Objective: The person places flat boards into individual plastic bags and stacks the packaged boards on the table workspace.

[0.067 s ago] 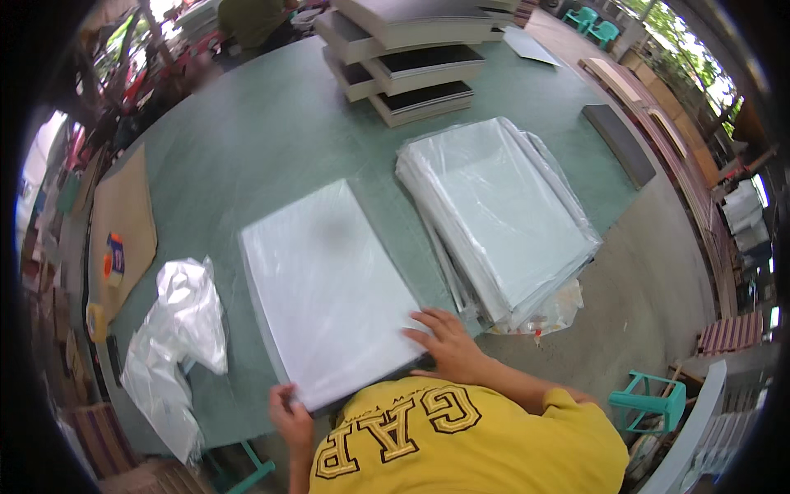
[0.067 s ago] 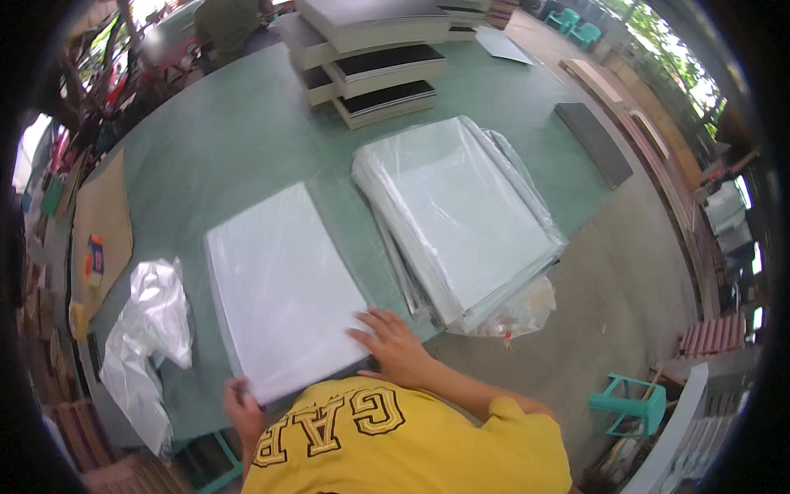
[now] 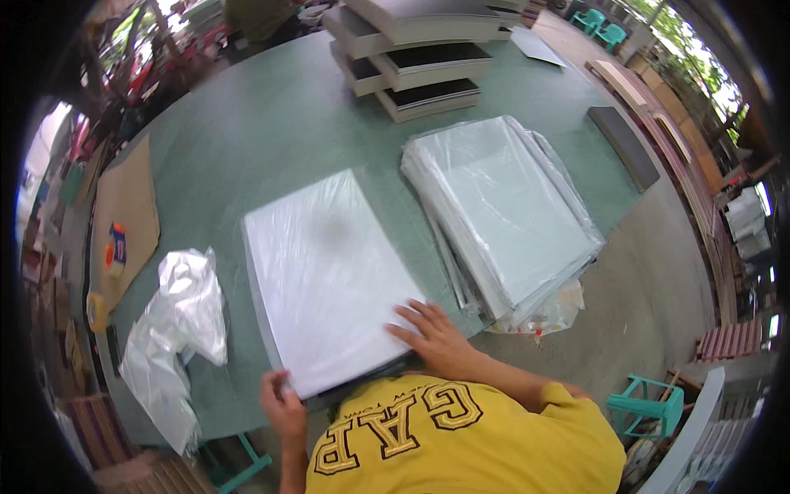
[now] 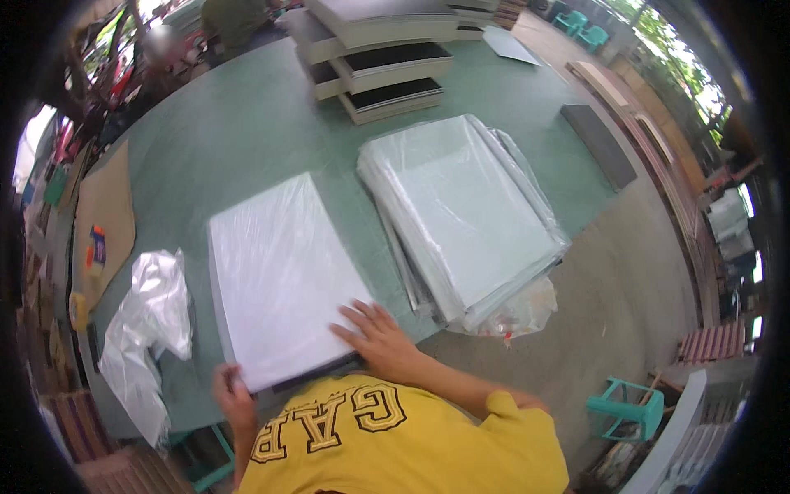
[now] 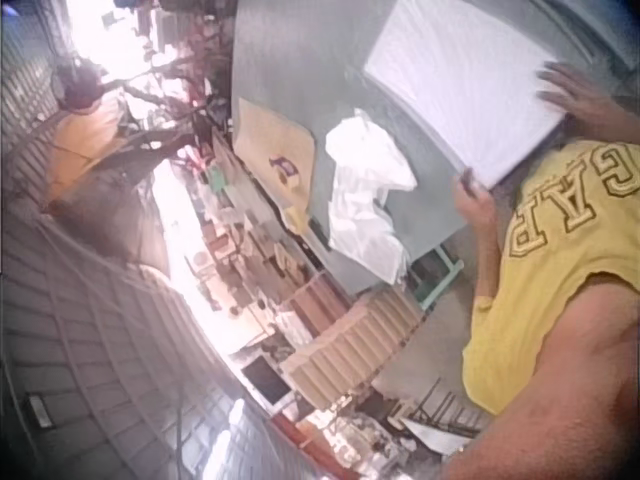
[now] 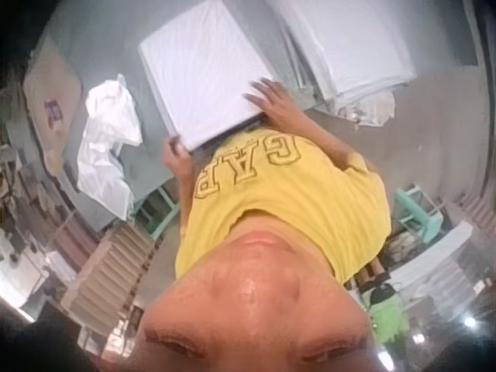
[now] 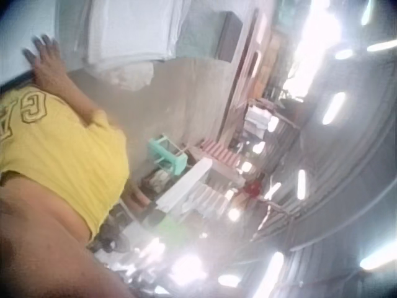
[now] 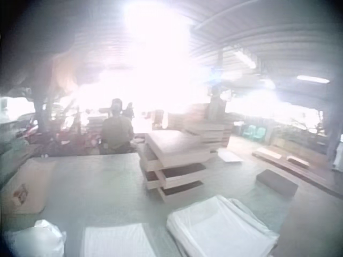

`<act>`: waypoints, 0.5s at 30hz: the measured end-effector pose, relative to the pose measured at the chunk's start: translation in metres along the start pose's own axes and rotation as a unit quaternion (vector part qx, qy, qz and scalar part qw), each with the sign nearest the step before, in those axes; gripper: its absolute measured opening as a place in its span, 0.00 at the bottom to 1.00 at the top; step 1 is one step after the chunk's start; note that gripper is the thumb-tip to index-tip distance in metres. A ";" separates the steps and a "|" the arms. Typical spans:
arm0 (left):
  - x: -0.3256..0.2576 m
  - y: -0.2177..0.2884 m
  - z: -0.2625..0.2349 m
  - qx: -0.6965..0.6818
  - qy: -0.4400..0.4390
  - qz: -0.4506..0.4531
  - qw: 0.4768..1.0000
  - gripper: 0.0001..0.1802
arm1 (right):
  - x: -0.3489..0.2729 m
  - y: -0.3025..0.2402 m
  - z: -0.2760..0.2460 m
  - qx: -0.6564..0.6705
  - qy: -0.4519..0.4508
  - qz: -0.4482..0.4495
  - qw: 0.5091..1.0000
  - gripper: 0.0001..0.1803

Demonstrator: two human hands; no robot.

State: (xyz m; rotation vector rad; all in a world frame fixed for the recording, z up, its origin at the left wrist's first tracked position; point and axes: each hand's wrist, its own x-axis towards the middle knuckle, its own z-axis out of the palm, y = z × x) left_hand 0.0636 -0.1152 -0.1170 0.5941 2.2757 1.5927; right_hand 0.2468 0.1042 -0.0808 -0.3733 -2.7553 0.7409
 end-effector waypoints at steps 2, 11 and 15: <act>0.017 0.062 0.016 -0.073 -0.035 -0.003 0.997 0.18 | 0.027 -0.007 0.011 -0.011 0.020 -0.041 0.999 0.33; 0.056 0.084 0.019 0.139 -0.149 0.299 0.932 0.11 | 0.031 0.084 -0.098 0.338 0.556 0.149 0.745 0.16; 0.059 0.030 -0.021 0.098 -0.038 0.124 0.987 0.10 | -0.049 0.141 -0.107 0.447 0.632 0.265 0.575 0.17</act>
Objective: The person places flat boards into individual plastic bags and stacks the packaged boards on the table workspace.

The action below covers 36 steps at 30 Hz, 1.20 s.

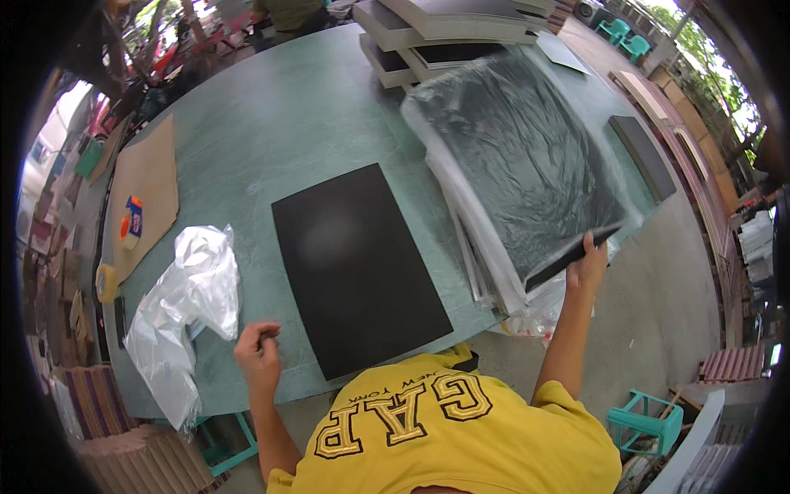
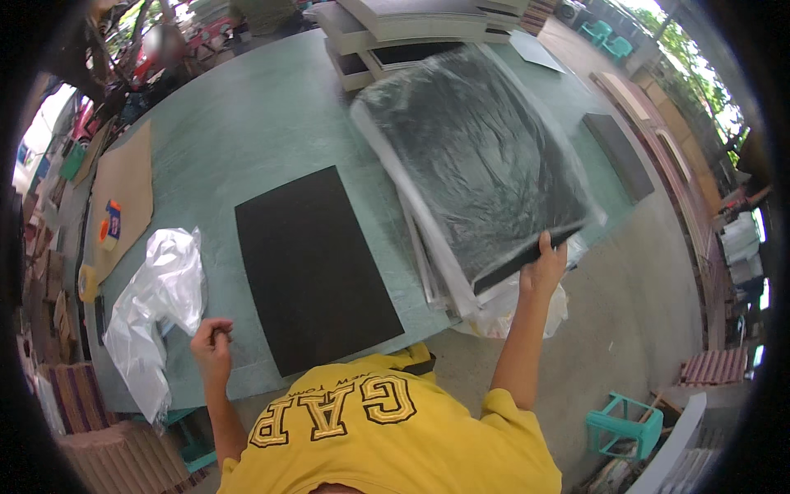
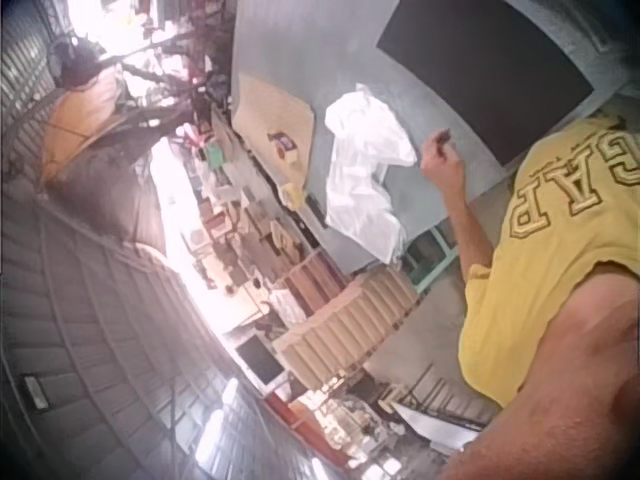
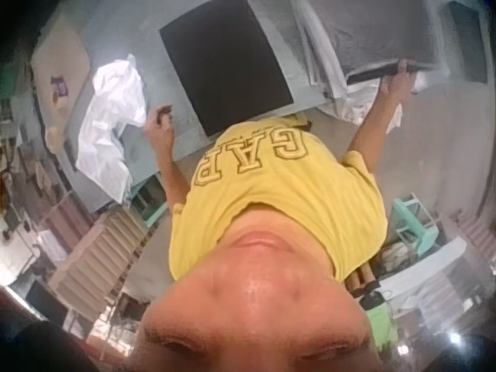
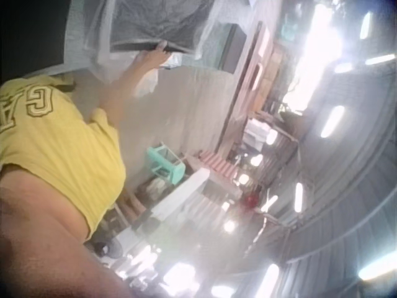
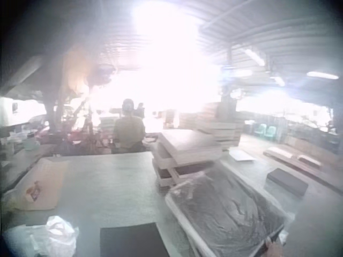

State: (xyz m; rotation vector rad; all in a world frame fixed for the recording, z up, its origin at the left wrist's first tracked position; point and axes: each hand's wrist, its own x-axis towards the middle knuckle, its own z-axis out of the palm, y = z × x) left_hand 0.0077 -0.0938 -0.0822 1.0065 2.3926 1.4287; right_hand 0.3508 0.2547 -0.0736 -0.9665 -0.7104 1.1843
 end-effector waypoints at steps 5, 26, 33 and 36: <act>0.006 -0.005 0.016 -0.015 0.013 -0.077 0.997 0.10 | 0.008 0.026 -0.069 -0.065 0.153 0.085 0.982 0.19; 0.087 -0.090 -0.070 0.489 0.174 0.138 0.844 0.07 | -0.031 0.011 0.040 -0.386 -0.065 -0.341 0.855 0.16; 0.105 -0.077 -0.093 0.268 0.188 0.018 0.945 0.08 | -0.025 0.018 0.044 -0.408 -0.126 -0.301 0.853 0.15; 0.122 -0.043 -0.137 0.201 0.431 0.087 0.875 0.13 | -0.037 0.020 0.058 -0.377 -0.146 -0.300 0.864 0.14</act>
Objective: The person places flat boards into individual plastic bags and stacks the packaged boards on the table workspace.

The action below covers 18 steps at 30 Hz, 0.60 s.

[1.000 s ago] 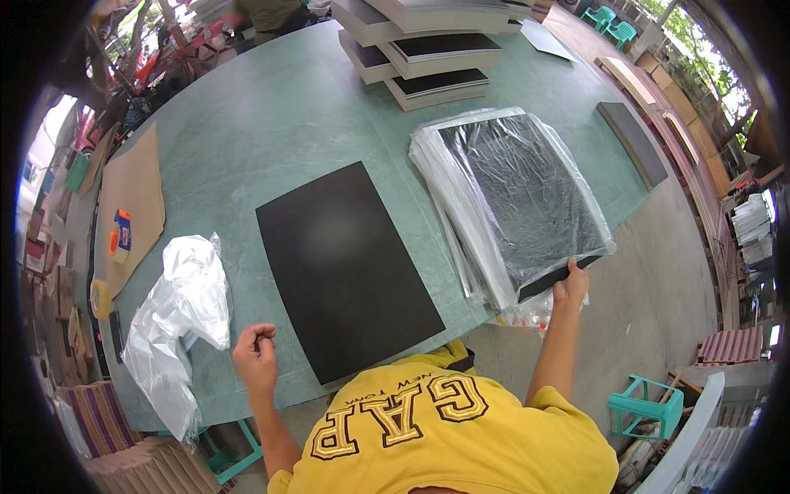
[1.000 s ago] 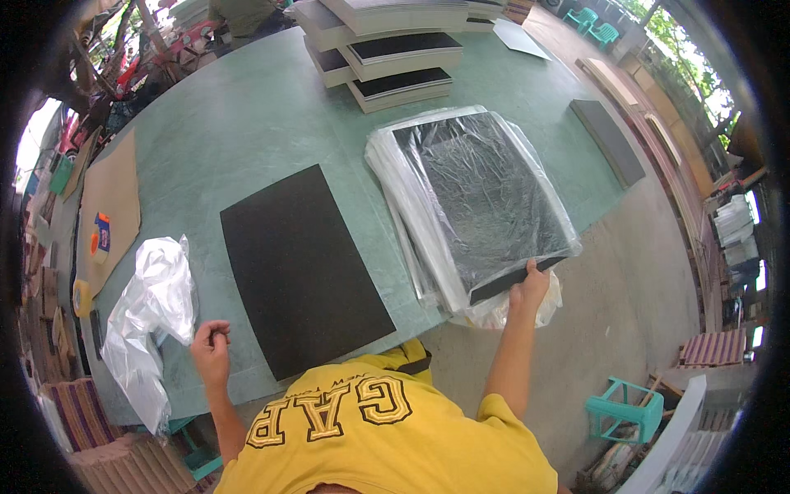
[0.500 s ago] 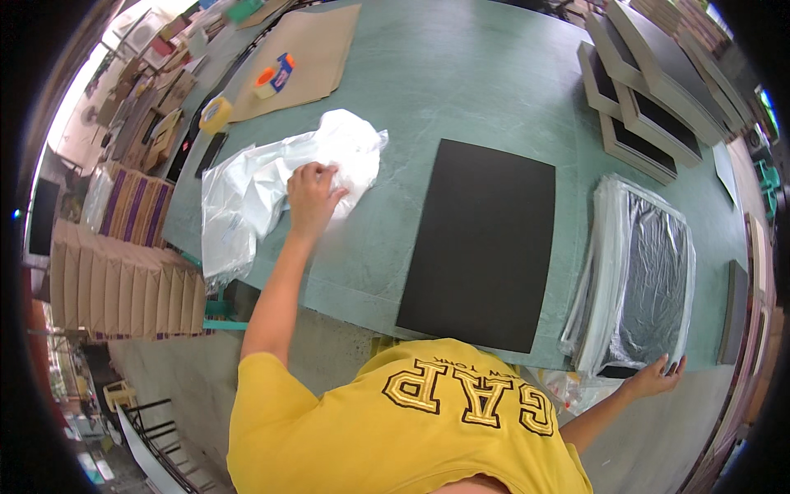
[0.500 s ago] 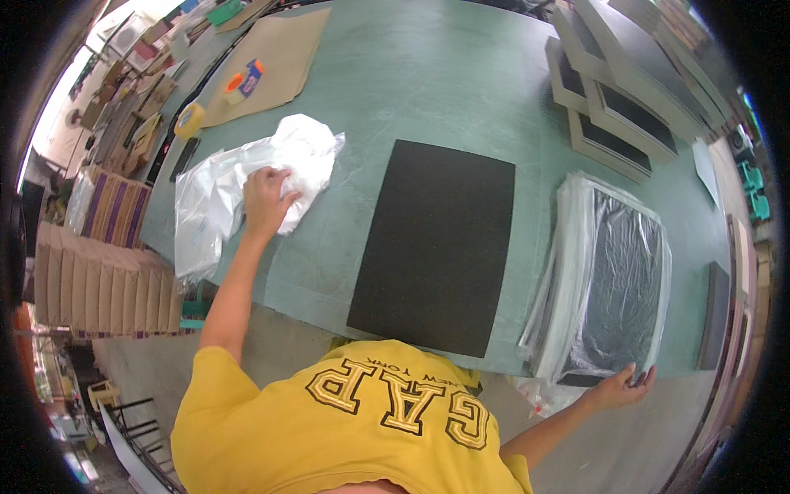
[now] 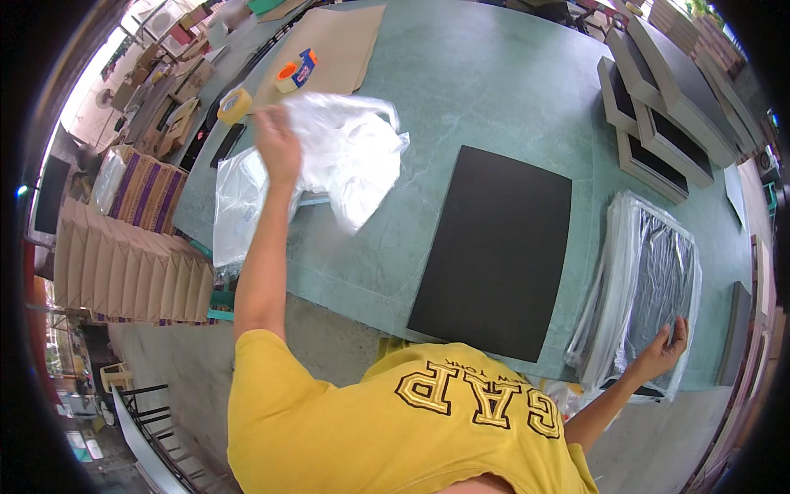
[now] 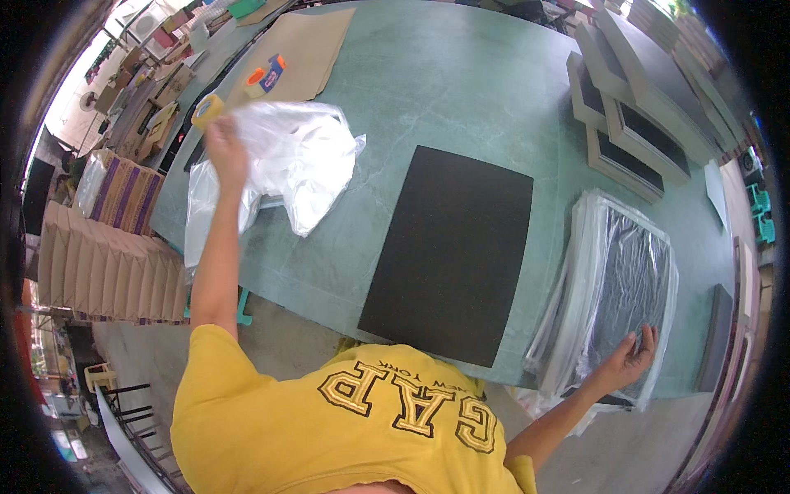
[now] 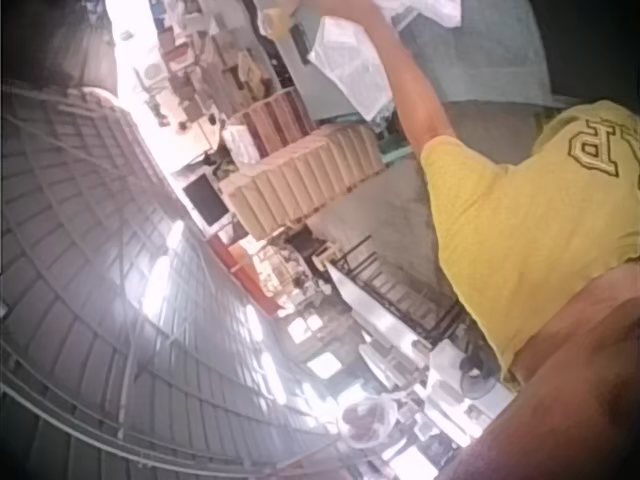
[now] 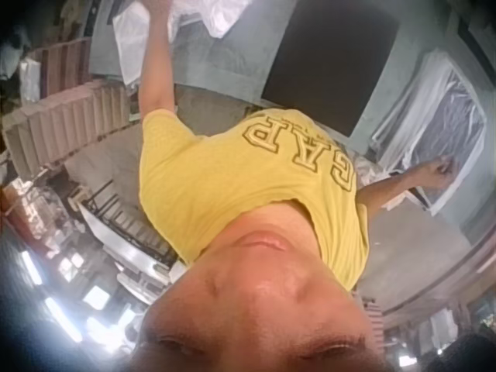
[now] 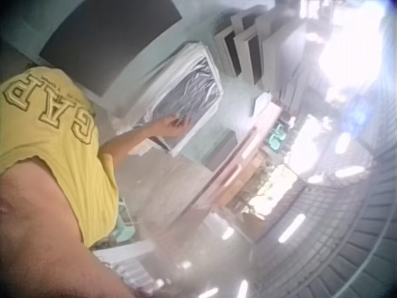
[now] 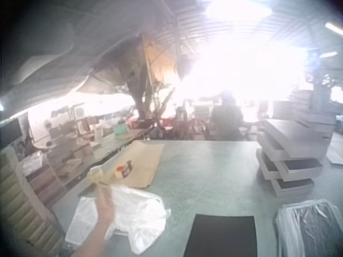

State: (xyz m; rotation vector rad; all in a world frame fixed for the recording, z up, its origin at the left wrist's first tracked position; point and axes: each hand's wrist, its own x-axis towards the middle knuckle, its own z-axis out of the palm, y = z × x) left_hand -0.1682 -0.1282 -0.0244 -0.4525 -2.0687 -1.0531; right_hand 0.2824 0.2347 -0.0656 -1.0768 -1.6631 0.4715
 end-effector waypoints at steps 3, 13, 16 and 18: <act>0.024 0.047 -0.019 -0.114 0.051 -0.057 0.991 0.10 | 0.000 -0.004 0.009 0.075 -0.003 0.022 0.997 0.12; -0.204 0.137 0.056 -0.249 -0.528 -0.085 0.807 0.13 | -0.115 -0.051 0.162 0.460 -0.515 0.457 0.562 0.29; -0.202 0.144 0.062 -0.265 -0.577 -0.034 0.771 0.16 | -0.111 -0.032 0.166 0.389 -0.547 0.452 0.587 0.25; -0.195 0.136 0.074 -0.295 -0.534 -0.067 0.789 0.17 | -0.105 -0.041 0.158 0.268 -0.584 0.340 0.686 0.26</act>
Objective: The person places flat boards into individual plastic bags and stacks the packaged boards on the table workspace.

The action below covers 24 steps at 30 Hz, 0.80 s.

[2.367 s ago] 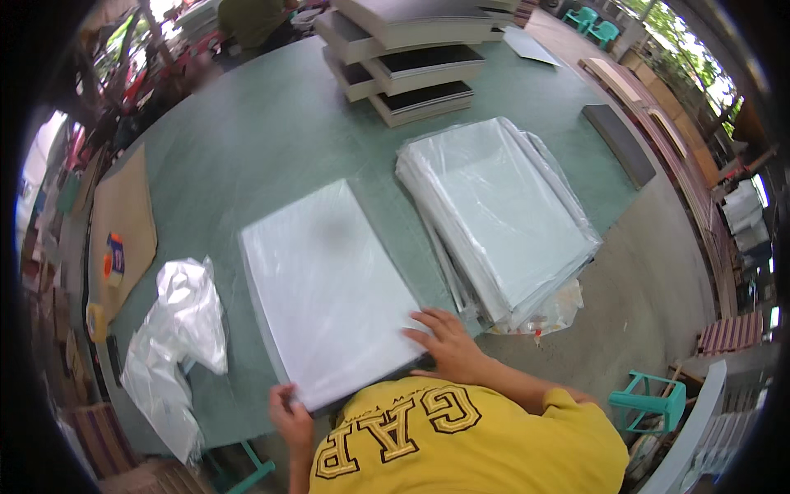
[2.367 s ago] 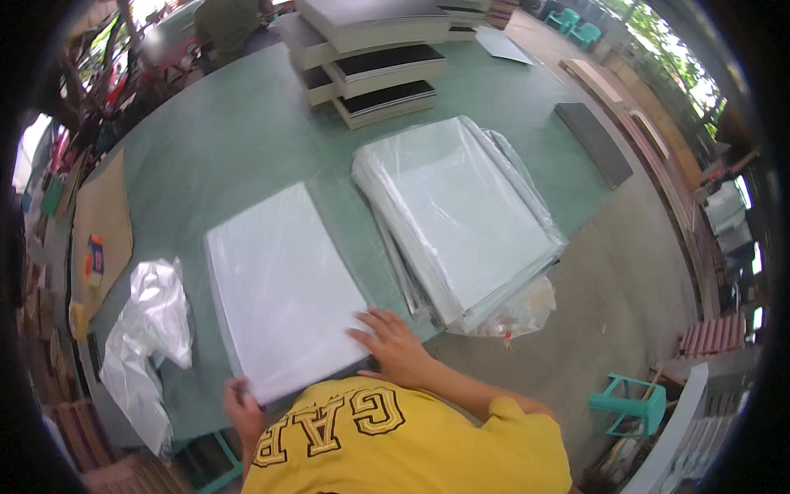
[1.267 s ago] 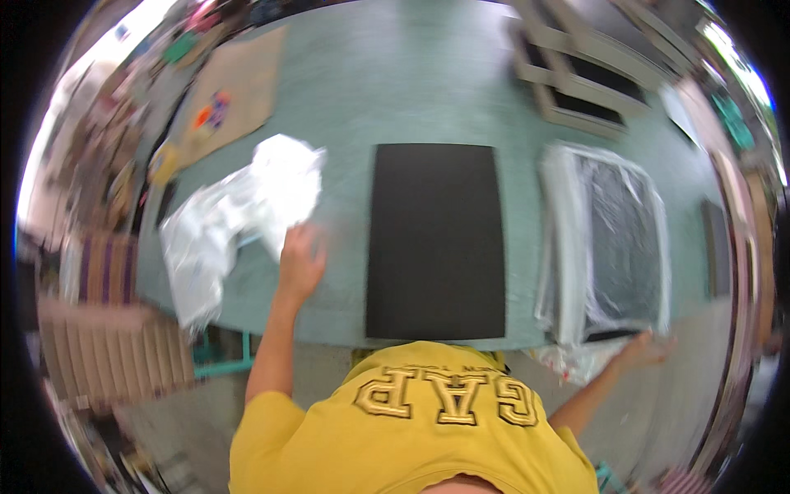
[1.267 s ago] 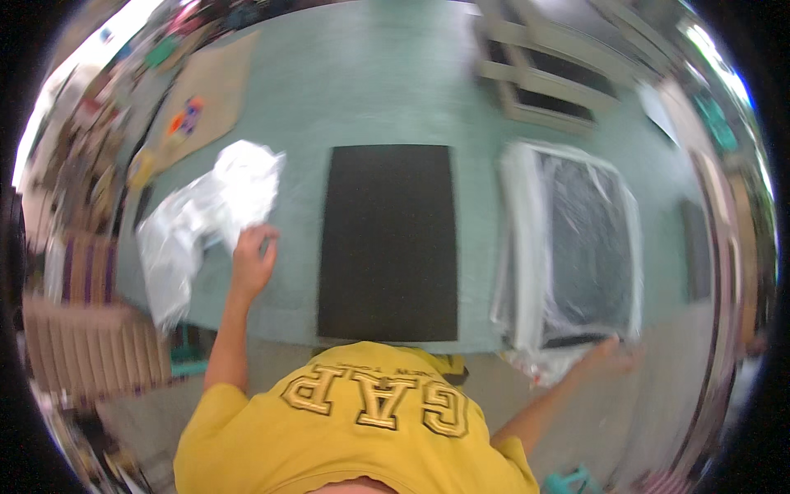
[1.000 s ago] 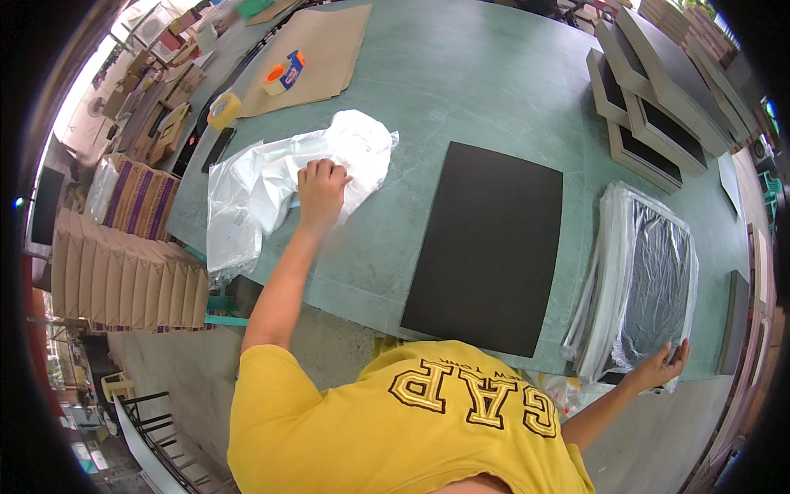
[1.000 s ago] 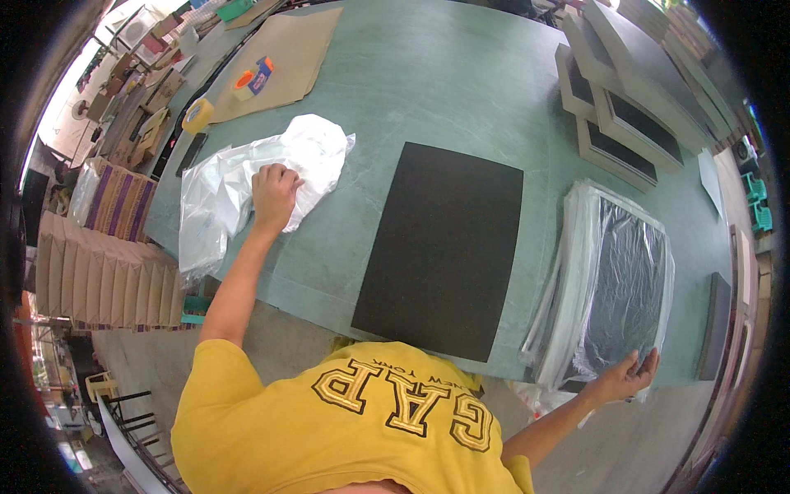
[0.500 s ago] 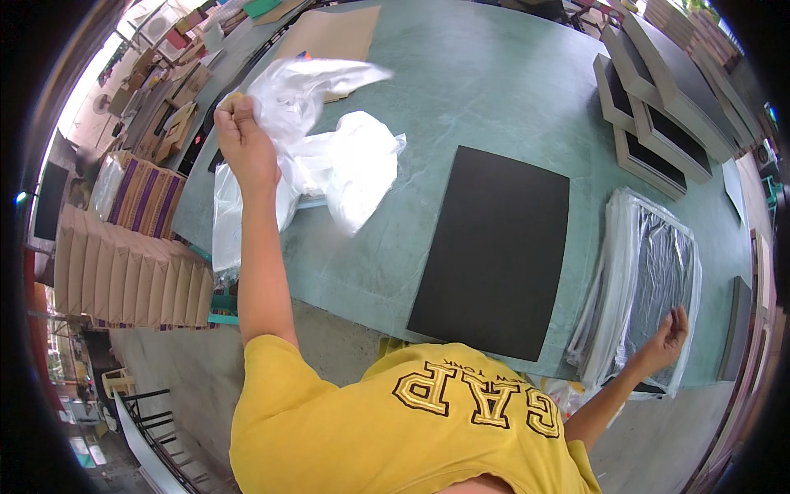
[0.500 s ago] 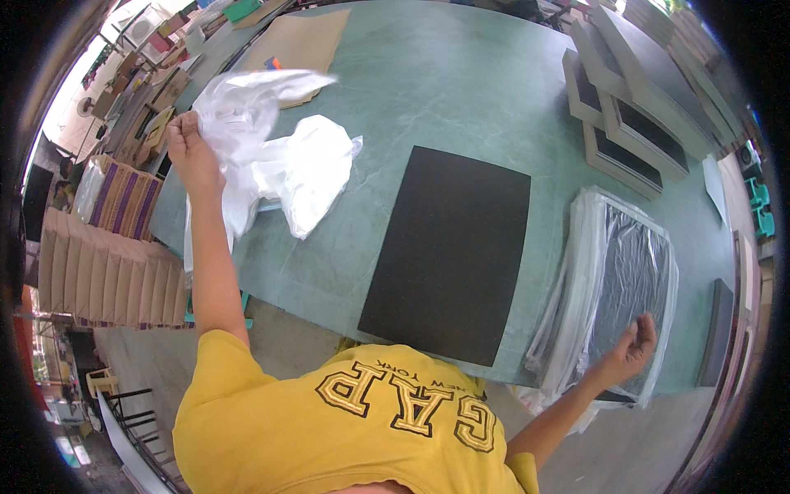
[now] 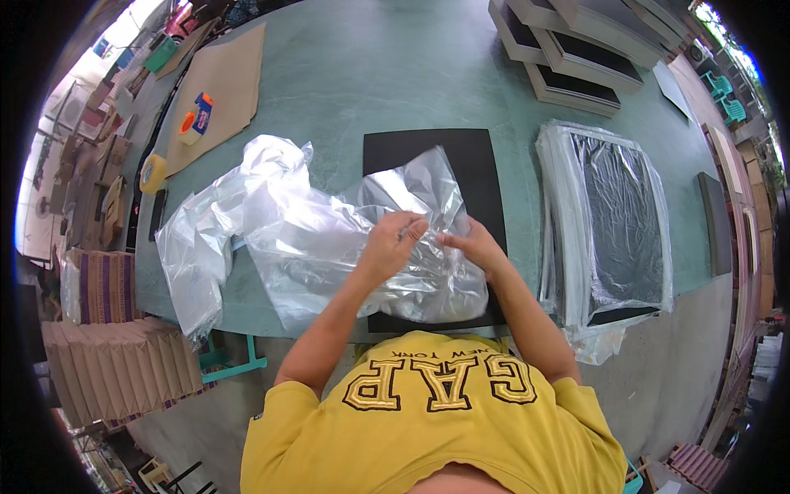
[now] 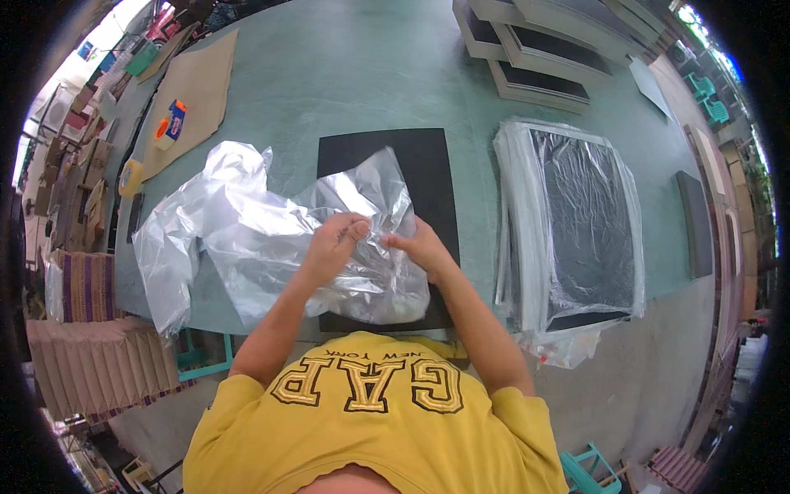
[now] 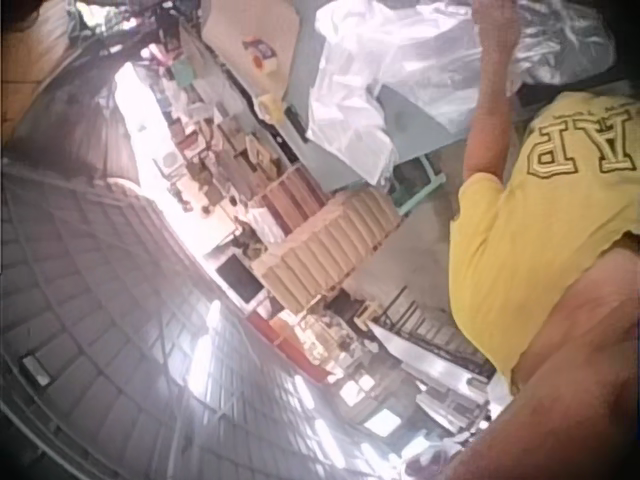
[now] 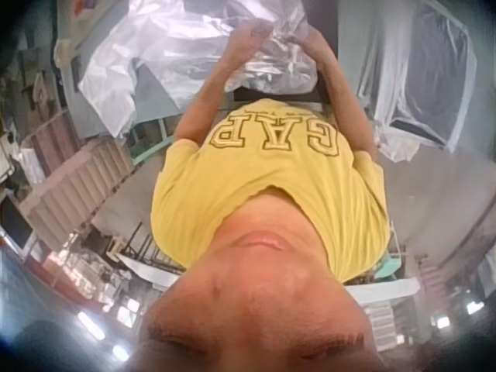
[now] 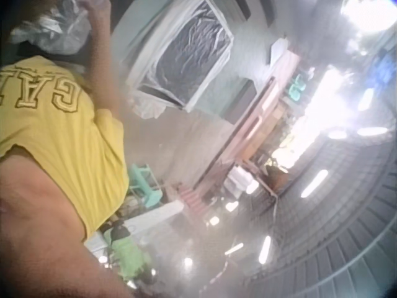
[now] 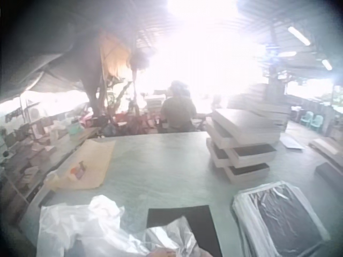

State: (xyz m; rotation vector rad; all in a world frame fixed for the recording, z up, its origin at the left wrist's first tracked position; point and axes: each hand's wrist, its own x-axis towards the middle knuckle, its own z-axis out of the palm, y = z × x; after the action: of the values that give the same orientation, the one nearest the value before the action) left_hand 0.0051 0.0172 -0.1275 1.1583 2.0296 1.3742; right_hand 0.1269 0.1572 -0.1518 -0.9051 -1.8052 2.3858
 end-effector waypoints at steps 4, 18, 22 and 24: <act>-0.002 -0.043 0.003 0.370 0.061 0.113 0.920 0.22 | -0.027 0.019 -0.005 0.028 -0.068 0.018 0.997 0.25; 0.002 0.052 0.019 -0.126 -0.100 -0.135 0.978 0.18 | -0.018 -0.016 0.015 0.153 0.002 -0.036 0.988 0.17; 0.009 0.048 0.010 -0.244 -0.084 -0.136 0.956 0.21 | -0.021 -0.028 0.003 0.232 -0.011 -0.033 0.972 0.13; 0.005 0.053 0.000 -0.243 -0.081 -0.168 0.952 0.22 | -0.018 -0.027 -0.007 0.173 -0.002 -0.054 0.984 0.11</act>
State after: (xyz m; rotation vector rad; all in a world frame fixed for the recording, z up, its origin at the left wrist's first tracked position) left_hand 0.0231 0.0299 -0.0794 0.6498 1.5571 1.4345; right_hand 0.1362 0.1657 -0.1208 -0.7416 -1.3375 2.5181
